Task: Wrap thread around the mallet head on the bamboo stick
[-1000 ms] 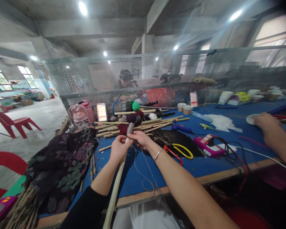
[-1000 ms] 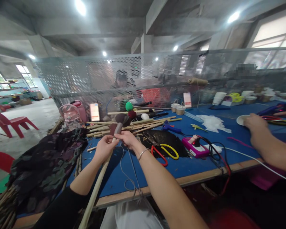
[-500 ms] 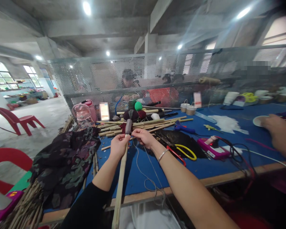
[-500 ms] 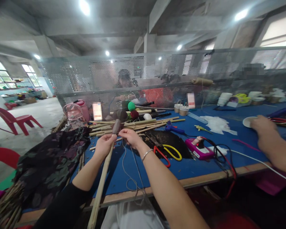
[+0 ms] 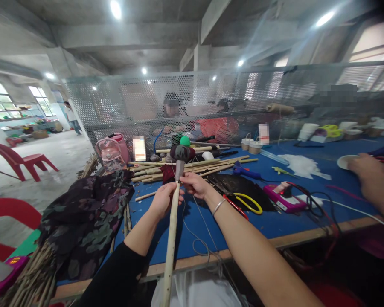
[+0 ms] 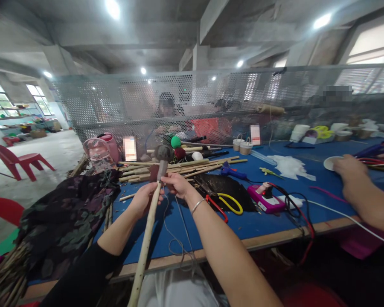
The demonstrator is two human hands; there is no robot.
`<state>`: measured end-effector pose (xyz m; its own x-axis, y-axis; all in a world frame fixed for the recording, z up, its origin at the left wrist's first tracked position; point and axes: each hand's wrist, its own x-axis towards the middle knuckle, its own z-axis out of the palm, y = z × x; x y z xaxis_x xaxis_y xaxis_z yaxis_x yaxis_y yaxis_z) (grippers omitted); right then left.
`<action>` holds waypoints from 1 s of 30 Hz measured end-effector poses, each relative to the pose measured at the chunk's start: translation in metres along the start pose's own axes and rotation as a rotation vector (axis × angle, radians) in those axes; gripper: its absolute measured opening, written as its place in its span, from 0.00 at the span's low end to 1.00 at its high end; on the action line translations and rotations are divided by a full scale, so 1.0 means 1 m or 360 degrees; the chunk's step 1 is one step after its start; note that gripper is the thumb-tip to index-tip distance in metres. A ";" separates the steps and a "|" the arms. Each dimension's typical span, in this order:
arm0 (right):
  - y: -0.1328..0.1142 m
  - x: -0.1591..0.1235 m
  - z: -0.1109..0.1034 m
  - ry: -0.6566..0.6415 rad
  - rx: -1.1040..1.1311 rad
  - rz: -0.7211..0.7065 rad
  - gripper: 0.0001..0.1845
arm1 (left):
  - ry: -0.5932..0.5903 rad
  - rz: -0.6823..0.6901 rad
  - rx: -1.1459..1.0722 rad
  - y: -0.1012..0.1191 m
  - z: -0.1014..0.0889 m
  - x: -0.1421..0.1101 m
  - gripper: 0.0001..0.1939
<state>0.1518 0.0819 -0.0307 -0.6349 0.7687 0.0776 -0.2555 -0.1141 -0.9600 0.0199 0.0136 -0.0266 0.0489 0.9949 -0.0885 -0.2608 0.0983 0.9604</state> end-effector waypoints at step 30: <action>0.001 0.001 0.006 0.0188 -0.0030 -0.0032 0.15 | 0.0210 0.0231 0.0059 0.007 -0.006 0.004 0.15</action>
<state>0.1459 0.0788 -0.0302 -0.5391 0.8396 0.0658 -0.2527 -0.0867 -0.9637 0.0128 0.0184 -0.0217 -0.1142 0.9933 0.0198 -0.2203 -0.0448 0.9744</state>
